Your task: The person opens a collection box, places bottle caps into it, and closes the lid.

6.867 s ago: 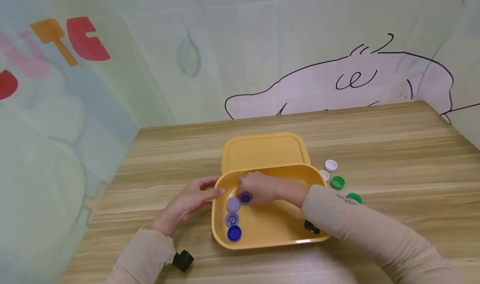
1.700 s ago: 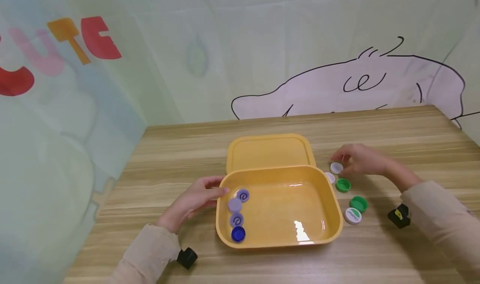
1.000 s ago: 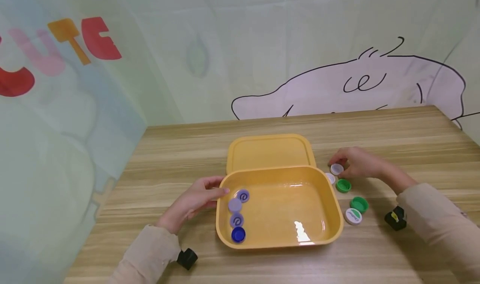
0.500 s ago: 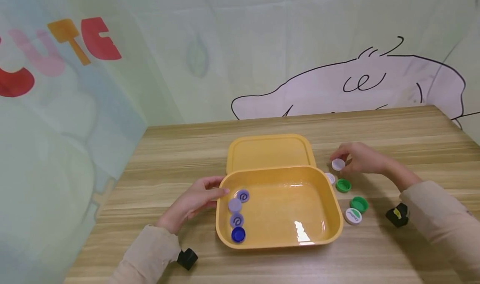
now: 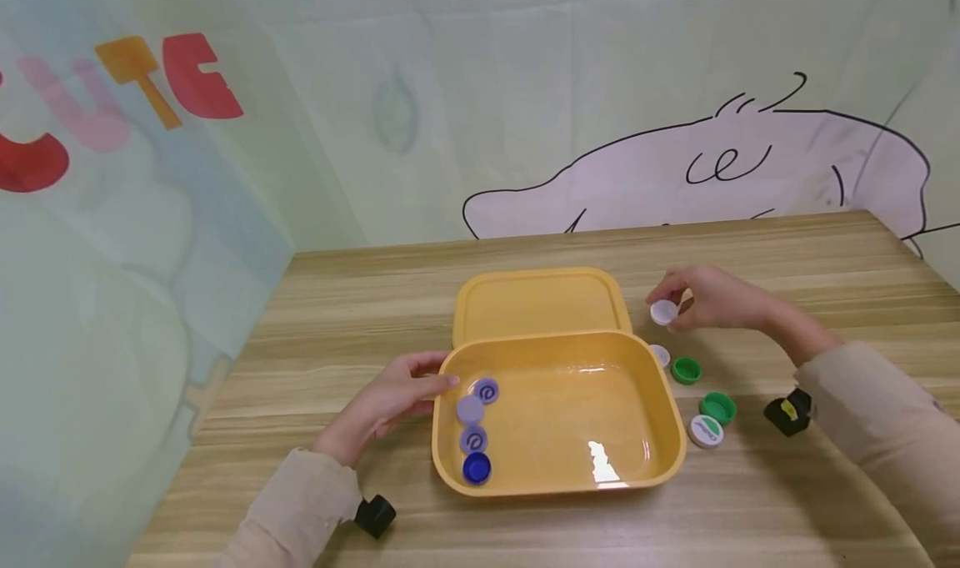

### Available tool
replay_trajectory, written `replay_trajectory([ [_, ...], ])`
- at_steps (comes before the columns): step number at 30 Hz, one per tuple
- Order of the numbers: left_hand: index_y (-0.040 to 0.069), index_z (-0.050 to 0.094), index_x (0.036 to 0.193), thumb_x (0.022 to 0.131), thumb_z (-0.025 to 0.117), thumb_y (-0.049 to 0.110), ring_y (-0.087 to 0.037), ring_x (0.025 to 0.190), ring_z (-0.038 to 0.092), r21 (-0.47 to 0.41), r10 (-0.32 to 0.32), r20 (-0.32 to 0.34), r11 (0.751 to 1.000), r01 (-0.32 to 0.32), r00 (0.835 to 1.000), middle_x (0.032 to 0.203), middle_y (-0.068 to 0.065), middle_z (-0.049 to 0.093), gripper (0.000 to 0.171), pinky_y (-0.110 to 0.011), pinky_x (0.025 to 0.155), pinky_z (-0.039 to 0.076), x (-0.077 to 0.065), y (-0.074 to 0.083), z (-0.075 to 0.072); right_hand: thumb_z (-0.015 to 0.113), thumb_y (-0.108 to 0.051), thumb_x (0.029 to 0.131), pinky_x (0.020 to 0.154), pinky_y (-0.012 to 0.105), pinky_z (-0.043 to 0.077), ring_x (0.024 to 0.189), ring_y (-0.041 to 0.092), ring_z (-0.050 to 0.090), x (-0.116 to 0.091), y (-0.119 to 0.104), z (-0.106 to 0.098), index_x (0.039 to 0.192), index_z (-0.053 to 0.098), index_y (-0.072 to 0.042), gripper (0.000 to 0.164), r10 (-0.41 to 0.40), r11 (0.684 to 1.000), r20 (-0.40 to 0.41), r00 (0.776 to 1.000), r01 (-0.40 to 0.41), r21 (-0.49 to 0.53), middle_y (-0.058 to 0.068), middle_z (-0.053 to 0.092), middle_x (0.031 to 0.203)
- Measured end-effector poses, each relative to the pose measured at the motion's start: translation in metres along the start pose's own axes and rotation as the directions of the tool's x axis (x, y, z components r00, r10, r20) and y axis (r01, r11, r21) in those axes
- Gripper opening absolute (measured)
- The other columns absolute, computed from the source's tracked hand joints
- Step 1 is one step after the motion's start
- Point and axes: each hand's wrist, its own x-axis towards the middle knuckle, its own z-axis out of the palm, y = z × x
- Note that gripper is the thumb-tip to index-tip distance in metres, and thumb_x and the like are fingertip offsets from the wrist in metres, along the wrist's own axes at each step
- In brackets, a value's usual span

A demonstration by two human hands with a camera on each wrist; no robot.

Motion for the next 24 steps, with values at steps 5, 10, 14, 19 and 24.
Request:
replay_trajectory([
  [5, -0.009, 0.040, 0.134, 0.088, 0.060, 0.008, -0.018, 0.095, 0.059, 0.002, 0.007, 0.011, 1.000, -0.007, 1.000, 0.122, -0.021, 0.050, 0.053, -0.033, 0.081, 0.053, -0.001, 0.001, 0.000, 0.073, 0.005, 0.072, 0.075, 0.029, 0.055, 0.086, 0.022, 0.054, 0.009, -0.010, -0.003, 0.104, 0.067, 0.003, 0.032, -0.006, 1.000, -0.001, 1.000, 0.006, -0.023, 0.006, 0.058, 0.092],
  [10, -0.009, 0.040, 0.134, 0.089, 0.059, 0.007, -0.019, 0.096, 0.059, 0.002, 0.004, 0.011, 1.000, -0.004, 1.000, 0.123, -0.021, 0.049, 0.053, -0.033, 0.082, 0.053, -0.001, 0.002, 0.001, 0.073, 0.005, 0.072, 0.076, 0.029, 0.055, 0.086, 0.022, 0.054, 0.018, -0.022, -0.004, 0.104, 0.068, 0.001, 0.032, -0.038, 0.999, 0.011, 0.999, 0.039, -0.028, 0.006, 0.058, 0.092],
  [14, -0.009, 0.040, 0.134, 0.089, 0.059, 0.008, -0.018, 0.097, 0.059, 0.007, 0.001, 0.010, 1.000, -0.001, 1.000, 0.124, -0.021, 0.049, 0.052, -0.033, 0.082, 0.053, 0.000, 0.003, 0.001, 0.074, 0.003, 0.073, 0.077, 0.028, 0.055, 0.086, 0.021, 0.054, 0.025, -0.032, -0.003, 0.105, 0.068, -0.001, 0.033, -0.063, 0.997, 0.025, 0.998, 0.064, -0.053, 0.004, 0.058, 0.092],
  [19, -0.008, 0.042, 0.134, 0.088, 0.060, 0.008, -0.019, 0.096, 0.059, 0.012, -0.004, 0.000, 1.000, 0.004, 1.000, 0.123, -0.020, 0.050, 0.051, -0.034, 0.082, 0.053, 0.001, 0.002, 0.001, 0.074, 0.001, 0.074, 0.077, 0.029, 0.055, 0.087, 0.020, 0.055, 0.034, -0.043, 0.001, 0.105, 0.068, -0.003, 0.033, -0.092, 0.993, 0.056, 0.994, 0.096, -0.075, 0.004, 0.059, 0.094],
  [24, -0.007, 0.042, 0.133, 0.088, 0.060, 0.007, -0.019, 0.097, 0.059, 0.004, -0.008, -0.005, 1.000, 0.008, 1.000, 0.122, -0.020, 0.051, 0.051, -0.034, 0.082, 0.053, 0.001, 0.000, 0.001, 0.075, 0.000, 0.074, 0.077, 0.029, 0.055, 0.086, 0.020, 0.054, 0.043, -0.056, 0.007, 0.106, 0.068, -0.004, 0.033, -0.109, 0.989, 0.077, 0.991, 0.116, -0.095, 0.004, 0.058, 0.094],
])
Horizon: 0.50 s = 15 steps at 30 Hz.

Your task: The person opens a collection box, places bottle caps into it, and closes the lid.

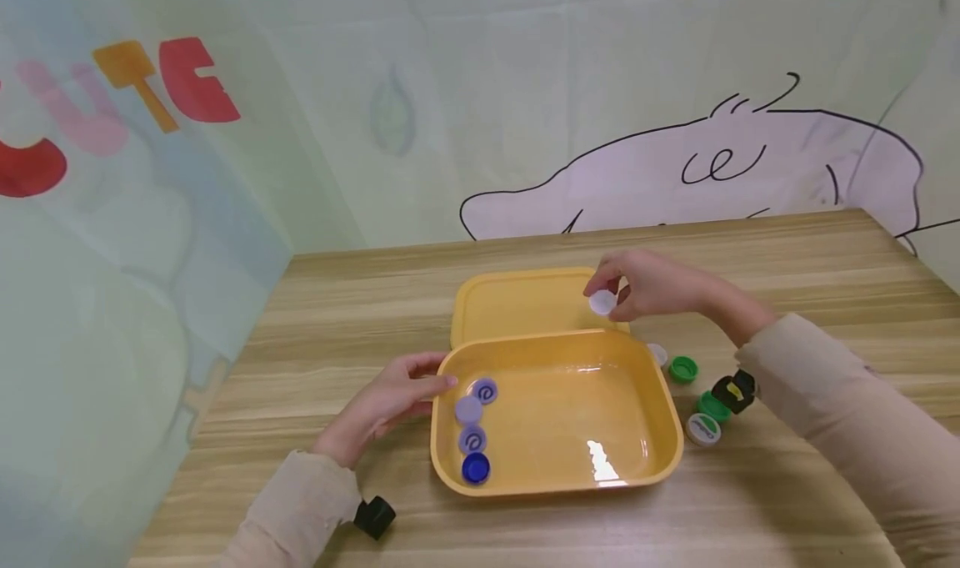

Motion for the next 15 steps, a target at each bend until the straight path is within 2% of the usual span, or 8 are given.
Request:
replay_trajectory([
  [15, -0.008, 0.041, 0.134, 0.089, 0.060, 0.008, -0.018, 0.098, 0.058, 0.003, 0.013, 0.022, 1.000, -0.013, 1.000, 0.126, -0.020, 0.050, 0.052, -0.035, 0.084, 0.053, 0.000, -0.001, -0.004, 0.074, 0.002, 0.074, 0.073, 0.025, 0.054, 0.085, 0.019, 0.052, 0.024, -0.031, 0.012, 0.105, 0.069, -0.004, 0.032, -0.074, 0.997, 0.035, 0.997, 0.074, 0.021, 0.003, 0.057, 0.091],
])
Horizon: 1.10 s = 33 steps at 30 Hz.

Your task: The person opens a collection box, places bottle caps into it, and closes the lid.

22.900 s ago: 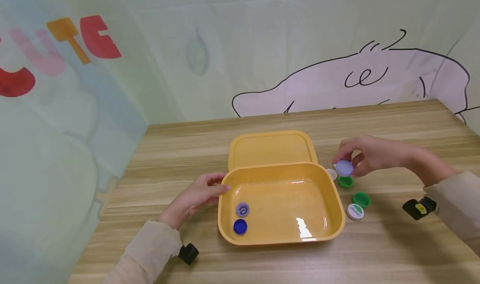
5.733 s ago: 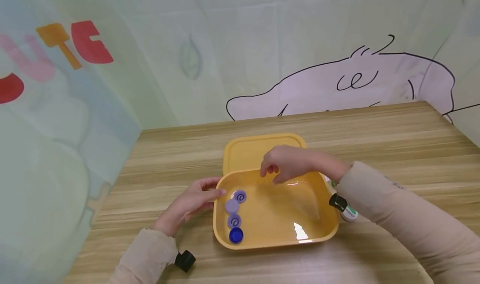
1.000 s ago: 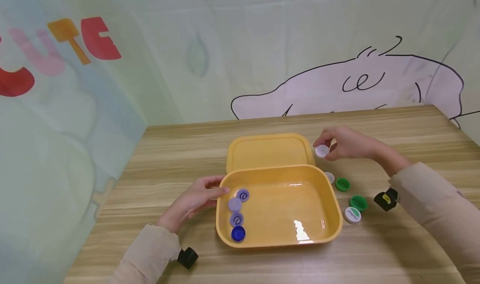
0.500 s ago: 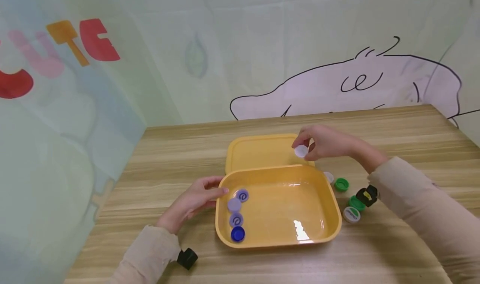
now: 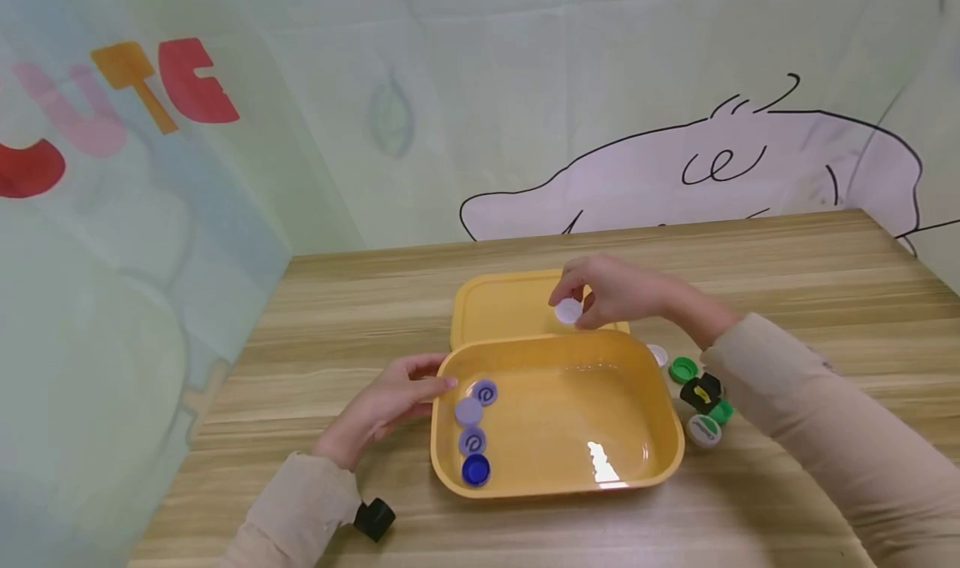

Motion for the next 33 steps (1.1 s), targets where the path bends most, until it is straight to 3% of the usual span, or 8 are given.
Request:
replay_trajectory([
  [26, -0.009, 0.038, 0.136, 0.089, 0.059, 0.008, -0.018, 0.098, 0.058, -0.013, -0.004, 0.006, 1.000, 0.004, 1.000, 0.125, -0.021, 0.049, 0.054, -0.033, 0.083, 0.053, 0.001, 0.001, 0.000, 0.070, 0.003, 0.074, 0.068, 0.019, 0.052, 0.081, 0.018, 0.052, 0.030, -0.023, 0.033, 0.101, 0.068, 0.000, 0.028, -0.150, 0.989, 0.101, 0.984, 0.148, 0.024, 0.003, 0.056, 0.088],
  [33, -0.008, 0.041, 0.134, 0.086, 0.066, 0.016, -0.018, 0.099, 0.058, -0.008, 0.011, 0.025, 1.000, -0.010, 1.000, 0.124, -0.020, 0.051, 0.060, -0.033, 0.083, 0.052, 0.001, 0.001, -0.001, 0.069, 0.004, 0.073, 0.068, 0.018, 0.051, 0.080, 0.014, 0.051, 0.036, -0.027, 0.047, 0.100, 0.068, -0.001, 0.027, -0.191, 0.981, 0.146, 0.971, 0.185, 0.055, 0.002, 0.055, 0.087],
])
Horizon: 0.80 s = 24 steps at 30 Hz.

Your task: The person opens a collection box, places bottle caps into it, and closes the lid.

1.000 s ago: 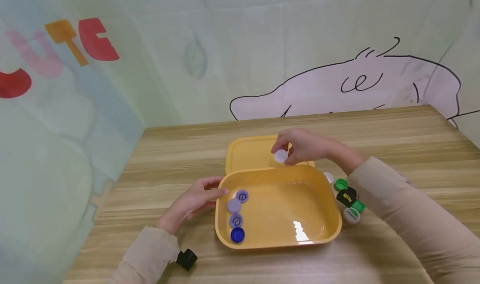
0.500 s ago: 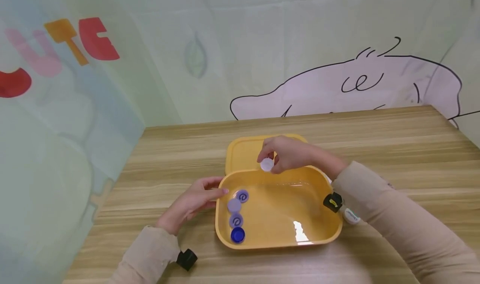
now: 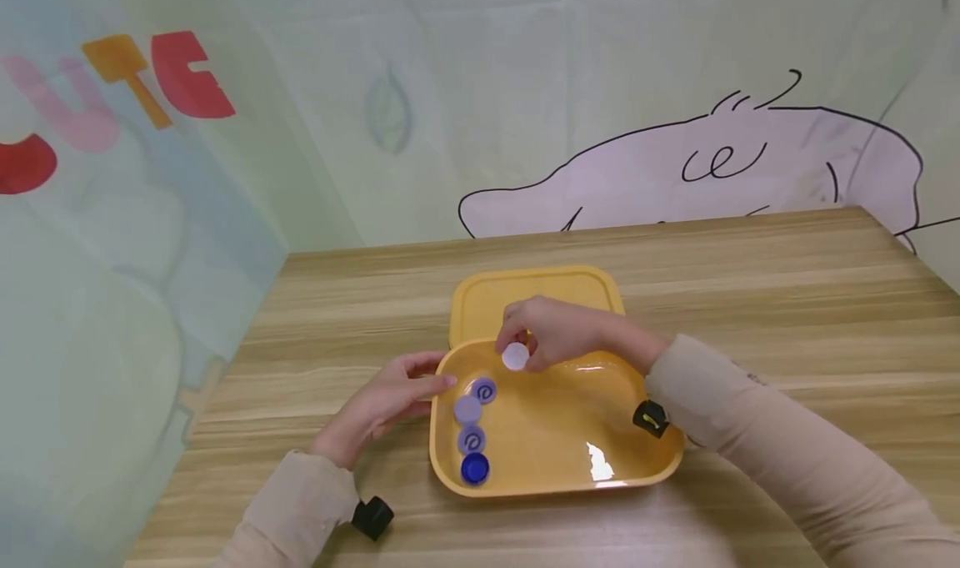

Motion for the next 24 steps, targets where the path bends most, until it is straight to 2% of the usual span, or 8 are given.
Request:
replay_trajectory([
  [4, -0.008, 0.041, 0.134, 0.085, 0.067, 0.019, -0.019, 0.101, 0.057, 0.001, 0.007, 0.010, 1.000, -0.007, 1.000, 0.124, -0.020, 0.051, 0.062, -0.033, 0.084, 0.052, -0.001, 0.001, 0.000, 0.069, 0.003, 0.072, 0.068, 0.021, 0.052, 0.079, 0.013, 0.052, 0.003, -0.001, 0.006, 0.099, 0.068, 0.000, 0.027, -0.043, 0.999, -0.003, 0.999, 0.043, 0.011, 0.002, 0.056, 0.087],
  [8, -0.009, 0.039, 0.135, 0.087, 0.063, 0.012, -0.021, 0.102, 0.057, -0.002, -0.005, -0.003, 1.000, 0.005, 1.000, 0.127, -0.022, 0.048, 0.057, -0.035, 0.085, 0.052, 0.000, 0.001, 0.000, 0.069, 0.004, 0.072, 0.069, 0.026, 0.053, 0.079, 0.013, 0.052, 0.005, -0.002, 0.011, 0.098, 0.069, 0.000, 0.027, -0.070, 0.997, 0.011, 0.998, 0.069, 0.034, 0.002, 0.056, 0.086],
  [19, -0.008, 0.041, 0.135, 0.089, 0.060, 0.010, -0.019, 0.101, 0.057, 0.011, -0.020, -0.038, 1.000, 0.020, 0.999, 0.127, -0.021, 0.049, 0.053, -0.034, 0.084, 0.052, -0.003, 0.001, -0.002, 0.073, 0.002, 0.071, 0.070, 0.017, 0.047, 0.081, 0.011, 0.051, 0.016, -0.005, 0.036, 0.099, 0.070, -0.004, 0.030, -0.075, 0.997, 0.123, 0.990, 0.074, 0.013, 0.000, 0.058, 0.089],
  [24, -0.007, 0.043, 0.133, 0.087, 0.061, 0.009, -0.018, 0.098, 0.058, 0.010, -0.013, -0.034, 1.000, 0.013, 0.999, 0.123, -0.020, 0.051, 0.051, -0.033, 0.082, 0.053, -0.002, 0.000, -0.001, 0.074, 0.002, 0.070, 0.070, 0.015, 0.044, 0.079, 0.011, 0.050, 0.017, -0.004, 0.045, 0.097, 0.070, -0.005, 0.028, -0.113, 0.993, 0.147, 0.983, 0.117, -0.025, 0.001, 0.058, 0.088],
])
